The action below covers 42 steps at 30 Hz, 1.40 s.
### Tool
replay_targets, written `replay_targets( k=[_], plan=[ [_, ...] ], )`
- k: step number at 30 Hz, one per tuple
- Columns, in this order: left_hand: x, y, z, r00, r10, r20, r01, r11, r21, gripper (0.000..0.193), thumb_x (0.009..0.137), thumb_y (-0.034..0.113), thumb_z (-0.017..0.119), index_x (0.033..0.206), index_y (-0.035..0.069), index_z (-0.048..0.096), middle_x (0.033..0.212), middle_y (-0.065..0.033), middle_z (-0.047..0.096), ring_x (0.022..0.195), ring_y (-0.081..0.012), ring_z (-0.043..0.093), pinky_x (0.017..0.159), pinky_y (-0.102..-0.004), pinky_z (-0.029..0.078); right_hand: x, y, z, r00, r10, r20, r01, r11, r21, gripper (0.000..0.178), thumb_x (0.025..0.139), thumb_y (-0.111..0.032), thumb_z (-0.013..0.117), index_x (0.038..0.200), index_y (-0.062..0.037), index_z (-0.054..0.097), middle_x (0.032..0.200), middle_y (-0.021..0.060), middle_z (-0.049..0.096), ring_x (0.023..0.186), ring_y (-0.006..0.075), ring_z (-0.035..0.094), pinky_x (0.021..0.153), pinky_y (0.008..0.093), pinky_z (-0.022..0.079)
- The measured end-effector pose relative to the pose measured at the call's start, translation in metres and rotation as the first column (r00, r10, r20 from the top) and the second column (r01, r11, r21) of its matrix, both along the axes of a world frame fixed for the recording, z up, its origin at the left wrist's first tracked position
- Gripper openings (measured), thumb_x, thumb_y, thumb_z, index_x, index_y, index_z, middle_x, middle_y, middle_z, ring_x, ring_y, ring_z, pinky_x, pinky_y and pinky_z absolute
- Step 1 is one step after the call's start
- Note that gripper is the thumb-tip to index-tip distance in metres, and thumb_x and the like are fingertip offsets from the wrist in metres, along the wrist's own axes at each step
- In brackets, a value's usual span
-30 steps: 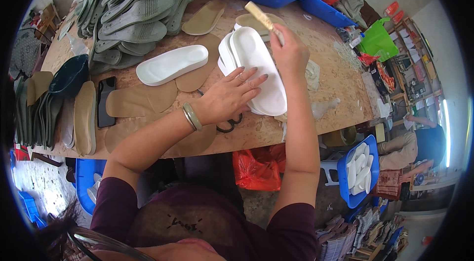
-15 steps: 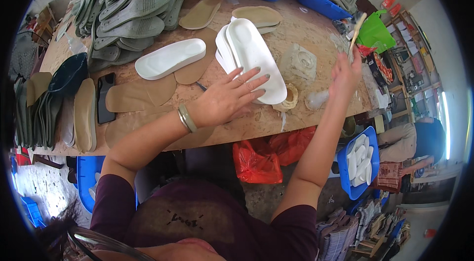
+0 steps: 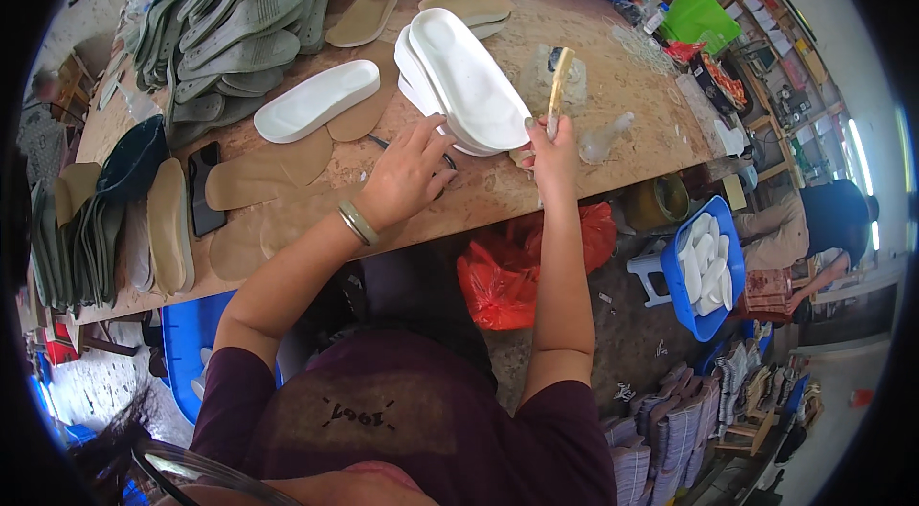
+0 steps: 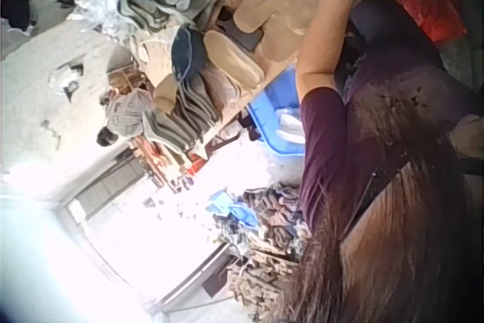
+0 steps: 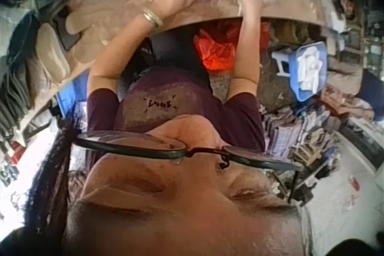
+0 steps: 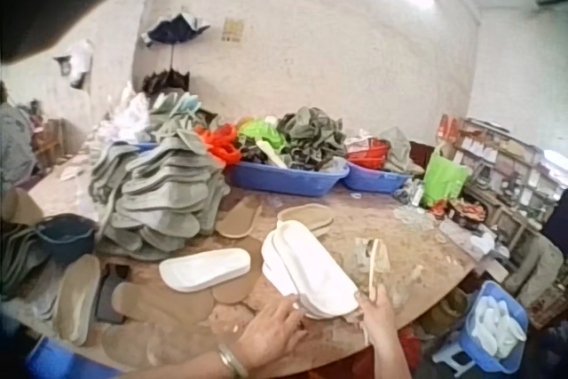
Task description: Applying adhesive and assembling shoe soles with insoles.
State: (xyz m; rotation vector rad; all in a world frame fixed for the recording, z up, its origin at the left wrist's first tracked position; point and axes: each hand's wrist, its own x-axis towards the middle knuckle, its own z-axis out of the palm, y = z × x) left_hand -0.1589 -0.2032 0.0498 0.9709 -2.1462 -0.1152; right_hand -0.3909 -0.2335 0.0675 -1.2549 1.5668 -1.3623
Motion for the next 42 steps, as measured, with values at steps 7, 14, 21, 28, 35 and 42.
replay_targets(
  k=[7,14,21,28,35,42],
  plan=[
    [-0.001,-0.004,0.003,0.998,0.010,0.057,-0.011,1.000,0.025,0.045,0.077,0.017,0.071,0.114,0.001,0.053,0.126,-0.0166,0.047,0.117,-0.0324,0.048,0.099,-0.0404,0.042,0.003,0.007,0.012,0.997,-0.068,0.022,0.071,0.982,-0.173,0.019,0.090,-0.015,0.062,0.100,-0.0037,0.050,0.082,0.0062,0.059,0.059,0.0123,0.057,0.046,0.0252,0.049],
    [0.002,-0.008,0.008,0.997,0.073,0.037,-0.073,0.997,-0.019,0.045,0.074,0.018,0.074,0.111,0.003,0.055,0.116,-0.0121,0.051,0.109,-0.0295,0.051,0.093,-0.0385,0.044,-0.118,-0.005,0.057,0.946,-0.128,0.299,0.217,0.933,-0.287,0.026,0.087,-0.013,0.066,0.107,-0.0063,0.050,0.088,0.0080,0.061,0.071,0.0166,0.063,0.054,0.0278,0.053],
    [-0.009,-0.023,0.025,0.989,0.131,0.064,-0.122,0.984,-0.132,0.055,0.074,0.027,0.076,0.118,0.003,0.053,0.122,-0.0127,0.050,0.114,-0.0311,0.048,0.098,-0.0403,0.040,-0.275,-0.030,-0.002,0.847,-0.487,0.216,0.531,0.800,-0.280,0.030,0.089,-0.010,0.062,0.112,-0.0052,0.044,0.098,0.0107,0.059,0.071,0.0177,0.063,0.056,0.0274,0.053],
    [-0.020,-0.071,0.009,0.740,0.542,-0.398,-0.314,0.802,0.509,0.078,0.080,0.031,0.074,0.138,-0.002,0.033,0.116,-0.0226,0.049,0.108,-0.0306,0.053,0.092,-0.0421,0.046,-0.294,-0.049,-0.080,0.814,-0.558,0.162,0.572,0.818,-0.062,0.022,0.091,-0.010,0.057,0.110,-0.0040,0.047,0.089,0.0113,0.060,0.065,0.0184,0.062,0.050,0.0268,0.053],
    [-0.009,-0.085,-0.018,0.518,0.464,-0.719,0.308,0.683,0.663,0.070,0.084,0.013,0.062,0.142,-0.003,0.026,0.096,-0.0108,0.053,0.089,-0.0179,0.056,0.078,-0.0297,0.050,-0.295,-0.033,-0.083,0.872,-0.486,-0.064,0.490,0.868,0.080,0.027,0.094,-0.024,0.056,0.110,-0.0036,0.051,0.084,0.0102,0.063,0.059,0.0211,0.067,0.039,0.0222,0.043],
    [-0.010,-0.092,-0.034,0.486,0.270,-0.831,0.285,0.850,0.443,0.062,0.087,0.013,0.053,0.143,0.002,0.030,0.095,-0.0091,0.053,0.084,-0.0163,0.054,0.075,-0.0297,0.047,-0.255,-0.021,-0.021,0.600,-0.606,-0.523,0.468,0.796,-0.384,0.031,0.094,-0.026,0.057,0.110,0.0002,0.062,0.088,0.0065,0.067,0.066,0.0101,0.061,0.058,0.0248,0.047]
  ],
)
